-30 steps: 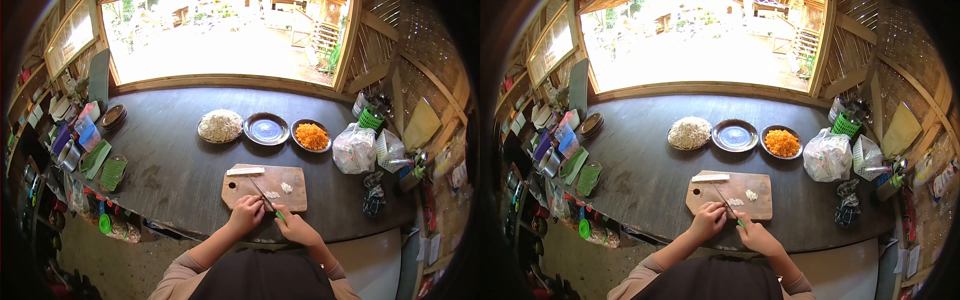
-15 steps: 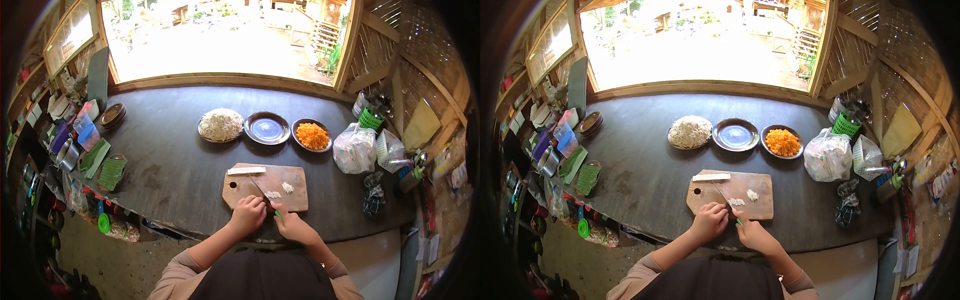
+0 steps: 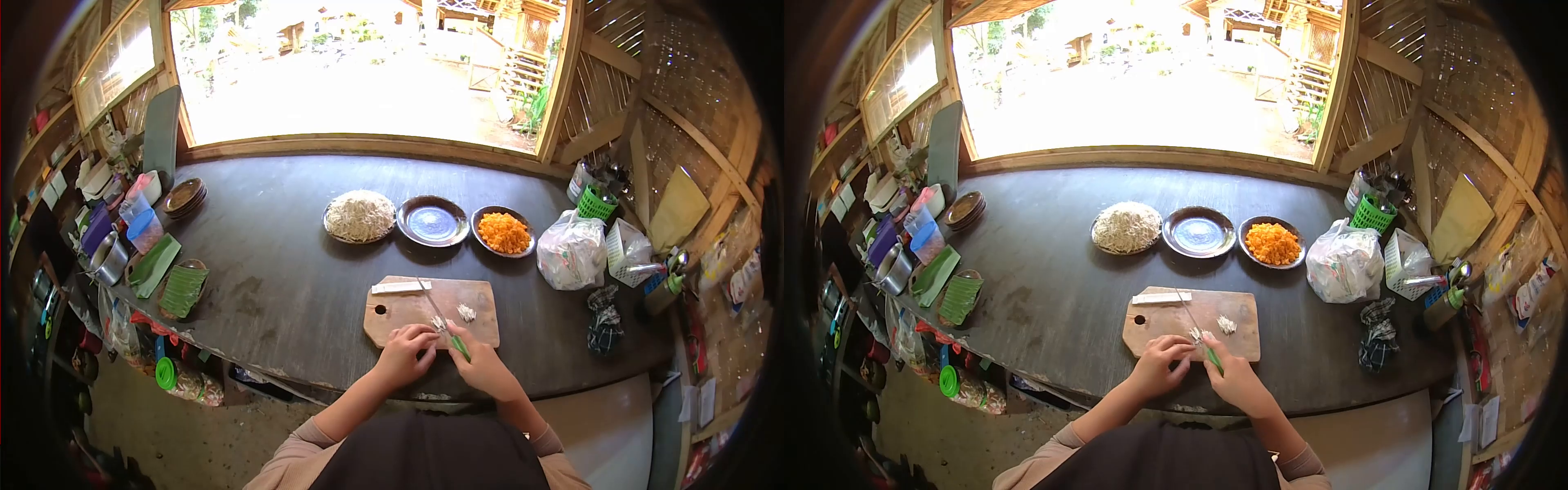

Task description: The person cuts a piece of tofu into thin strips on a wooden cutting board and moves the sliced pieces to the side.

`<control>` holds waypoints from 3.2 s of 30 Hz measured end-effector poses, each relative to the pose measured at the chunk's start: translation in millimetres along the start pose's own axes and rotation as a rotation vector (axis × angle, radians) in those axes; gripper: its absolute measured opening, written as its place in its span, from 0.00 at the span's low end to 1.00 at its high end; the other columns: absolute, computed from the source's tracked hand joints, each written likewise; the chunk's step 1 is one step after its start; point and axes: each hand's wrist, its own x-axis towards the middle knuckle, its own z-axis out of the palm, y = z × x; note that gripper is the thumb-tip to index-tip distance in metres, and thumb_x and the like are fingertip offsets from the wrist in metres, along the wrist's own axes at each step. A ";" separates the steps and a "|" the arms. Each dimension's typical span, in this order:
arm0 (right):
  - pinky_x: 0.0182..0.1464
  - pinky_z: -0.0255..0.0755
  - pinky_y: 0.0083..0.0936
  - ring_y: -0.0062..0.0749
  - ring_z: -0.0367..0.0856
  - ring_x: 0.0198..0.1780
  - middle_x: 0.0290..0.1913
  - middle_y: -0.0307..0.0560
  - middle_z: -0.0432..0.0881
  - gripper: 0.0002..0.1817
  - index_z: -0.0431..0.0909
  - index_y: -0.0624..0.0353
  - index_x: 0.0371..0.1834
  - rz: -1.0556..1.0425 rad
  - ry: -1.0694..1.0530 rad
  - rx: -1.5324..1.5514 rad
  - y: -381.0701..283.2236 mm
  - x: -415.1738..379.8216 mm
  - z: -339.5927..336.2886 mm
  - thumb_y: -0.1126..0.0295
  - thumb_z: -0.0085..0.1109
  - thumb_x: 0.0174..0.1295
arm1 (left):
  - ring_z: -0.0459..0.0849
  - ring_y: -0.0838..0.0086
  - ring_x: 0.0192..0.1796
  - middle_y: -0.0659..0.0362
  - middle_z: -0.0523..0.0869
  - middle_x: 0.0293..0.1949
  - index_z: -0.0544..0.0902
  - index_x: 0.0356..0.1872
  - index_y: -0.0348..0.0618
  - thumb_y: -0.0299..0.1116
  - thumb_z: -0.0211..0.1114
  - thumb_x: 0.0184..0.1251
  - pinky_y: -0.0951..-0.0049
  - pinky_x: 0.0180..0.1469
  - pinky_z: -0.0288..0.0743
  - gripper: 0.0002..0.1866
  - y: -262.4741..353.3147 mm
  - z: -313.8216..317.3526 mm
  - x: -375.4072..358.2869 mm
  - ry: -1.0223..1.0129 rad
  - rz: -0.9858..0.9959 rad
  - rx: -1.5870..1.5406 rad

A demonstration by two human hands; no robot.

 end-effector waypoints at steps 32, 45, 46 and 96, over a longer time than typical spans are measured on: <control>0.49 0.77 0.43 0.58 0.84 0.44 0.43 0.62 0.85 0.22 0.77 0.48 0.65 0.025 0.264 -0.086 18.5 -40.6 -16.3 0.68 0.59 0.66 | 0.82 0.64 0.48 0.59 0.85 0.43 0.86 0.43 0.47 0.29 0.65 0.61 0.62 0.56 0.67 0.09 -13.9 3.0 -0.3 0.231 -0.118 -0.050; 0.48 0.77 0.42 0.54 0.84 0.45 0.42 0.56 0.85 0.21 0.78 0.45 0.63 0.107 0.285 -0.171 35.0 -57.1 -12.6 0.64 0.59 0.66 | 0.82 0.66 0.48 0.61 0.85 0.43 0.86 0.42 0.49 0.27 0.65 0.60 0.64 0.57 0.64 0.10 -8.2 -14.4 12.0 0.251 -0.068 0.029; 0.49 0.77 0.42 0.54 0.84 0.45 0.42 0.57 0.85 0.21 0.77 0.46 0.64 0.072 0.261 -0.157 31.6 -59.2 -12.5 0.64 0.59 0.66 | 0.83 0.66 0.47 0.60 0.85 0.42 0.86 0.40 0.47 0.26 0.65 0.60 0.64 0.55 0.68 0.08 -4.7 -20.5 16.3 0.276 -0.050 0.057; 0.40 0.80 0.31 0.33 0.85 0.30 0.34 0.53 0.85 0.24 0.71 0.56 0.70 0.230 0.075 0.216 29.1 -44.2 -12.3 0.71 0.52 0.69 | 0.71 0.61 0.68 0.57 0.77 0.64 0.80 0.60 0.46 0.44 0.62 0.69 0.53 0.66 0.64 0.22 4.0 19.7 21.2 -0.231 0.157 0.402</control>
